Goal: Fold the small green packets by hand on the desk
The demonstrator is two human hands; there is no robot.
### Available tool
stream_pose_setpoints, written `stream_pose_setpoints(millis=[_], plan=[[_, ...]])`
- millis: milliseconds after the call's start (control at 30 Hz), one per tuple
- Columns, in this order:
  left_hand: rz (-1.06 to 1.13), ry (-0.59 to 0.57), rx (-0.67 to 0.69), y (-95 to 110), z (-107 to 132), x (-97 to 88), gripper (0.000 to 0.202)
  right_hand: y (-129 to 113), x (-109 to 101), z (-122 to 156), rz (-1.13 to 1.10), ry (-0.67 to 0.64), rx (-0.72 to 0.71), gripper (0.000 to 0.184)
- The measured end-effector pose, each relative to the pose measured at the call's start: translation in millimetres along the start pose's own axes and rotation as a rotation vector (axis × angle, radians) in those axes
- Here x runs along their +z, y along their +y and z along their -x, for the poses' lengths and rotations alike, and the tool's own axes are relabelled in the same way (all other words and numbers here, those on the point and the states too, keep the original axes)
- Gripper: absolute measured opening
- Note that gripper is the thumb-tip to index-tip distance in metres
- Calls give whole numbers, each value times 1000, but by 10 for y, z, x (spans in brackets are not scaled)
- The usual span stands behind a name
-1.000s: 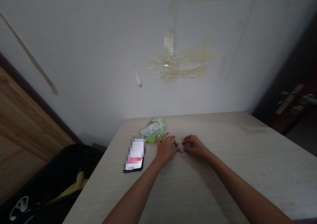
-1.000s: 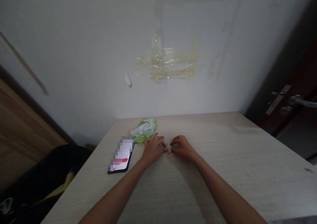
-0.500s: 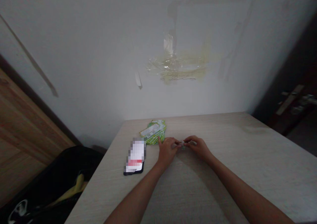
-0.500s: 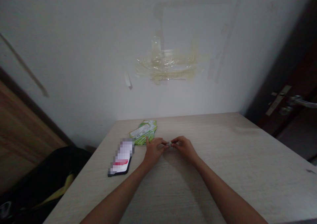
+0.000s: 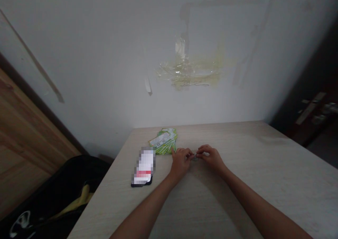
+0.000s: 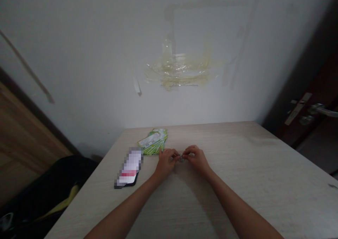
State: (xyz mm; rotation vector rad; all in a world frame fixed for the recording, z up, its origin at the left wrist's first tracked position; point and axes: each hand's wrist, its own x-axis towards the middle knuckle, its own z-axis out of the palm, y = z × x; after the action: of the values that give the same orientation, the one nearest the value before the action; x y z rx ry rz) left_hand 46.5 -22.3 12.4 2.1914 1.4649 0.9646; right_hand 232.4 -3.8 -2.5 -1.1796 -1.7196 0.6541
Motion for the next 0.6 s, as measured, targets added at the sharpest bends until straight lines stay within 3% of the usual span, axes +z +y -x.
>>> stream_pose_setpoints(millis=[133, 367, 600], plan=[[7, -9, 6, 35, 8, 20, 12, -40, 6, 12, 20, -6, -17, 9], [32, 93, -6, -54, -31, 20, 10, 7, 31, 5, 26, 53, -31, 13], [123, 121, 6, -89, -57, 41, 10, -25, 27, 8, 74, 34, -136, 10]])
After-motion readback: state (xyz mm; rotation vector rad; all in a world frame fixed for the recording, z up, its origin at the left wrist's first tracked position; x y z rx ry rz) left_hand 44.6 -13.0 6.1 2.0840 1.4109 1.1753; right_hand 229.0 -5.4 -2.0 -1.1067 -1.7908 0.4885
